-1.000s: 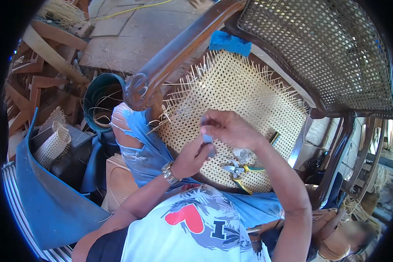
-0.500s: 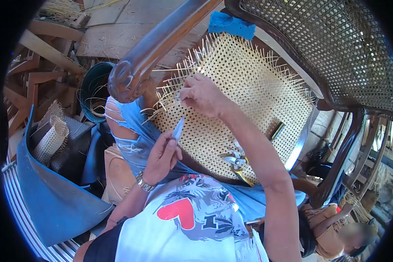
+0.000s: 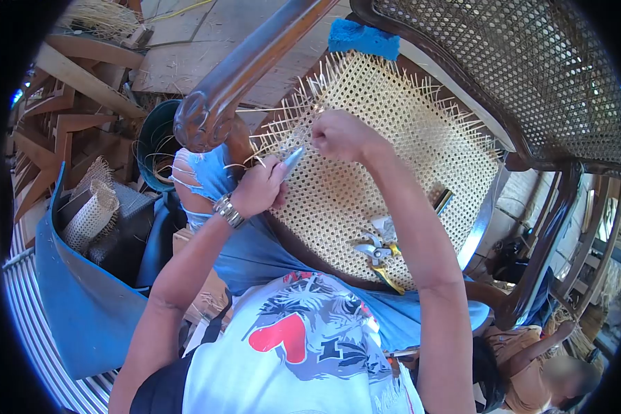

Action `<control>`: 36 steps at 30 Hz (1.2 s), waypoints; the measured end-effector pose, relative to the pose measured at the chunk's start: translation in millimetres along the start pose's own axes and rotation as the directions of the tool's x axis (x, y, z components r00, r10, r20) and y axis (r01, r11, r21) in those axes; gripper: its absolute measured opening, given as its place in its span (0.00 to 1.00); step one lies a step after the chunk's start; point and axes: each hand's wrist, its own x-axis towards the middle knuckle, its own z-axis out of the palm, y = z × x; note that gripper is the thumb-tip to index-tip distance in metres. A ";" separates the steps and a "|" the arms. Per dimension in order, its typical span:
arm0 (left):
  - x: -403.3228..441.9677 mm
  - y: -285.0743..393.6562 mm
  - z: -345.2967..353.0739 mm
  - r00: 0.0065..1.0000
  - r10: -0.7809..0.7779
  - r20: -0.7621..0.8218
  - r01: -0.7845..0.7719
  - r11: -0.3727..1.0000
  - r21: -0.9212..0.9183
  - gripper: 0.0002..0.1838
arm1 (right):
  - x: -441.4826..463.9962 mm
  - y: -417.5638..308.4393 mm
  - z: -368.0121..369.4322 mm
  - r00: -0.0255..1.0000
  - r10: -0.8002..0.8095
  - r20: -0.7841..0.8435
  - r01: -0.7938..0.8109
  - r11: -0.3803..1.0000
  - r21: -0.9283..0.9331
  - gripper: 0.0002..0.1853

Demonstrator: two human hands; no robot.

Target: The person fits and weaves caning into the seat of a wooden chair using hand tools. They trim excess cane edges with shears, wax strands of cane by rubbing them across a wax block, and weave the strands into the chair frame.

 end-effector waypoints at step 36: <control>1.1 15.7 -12.1 0.995 0.028 0.091 -0.052 0.961 0.272 0.15 | 1.1 -10.2 5.0 0.967 0.100 -0.233 -0.122 0.989 -0.082 0.08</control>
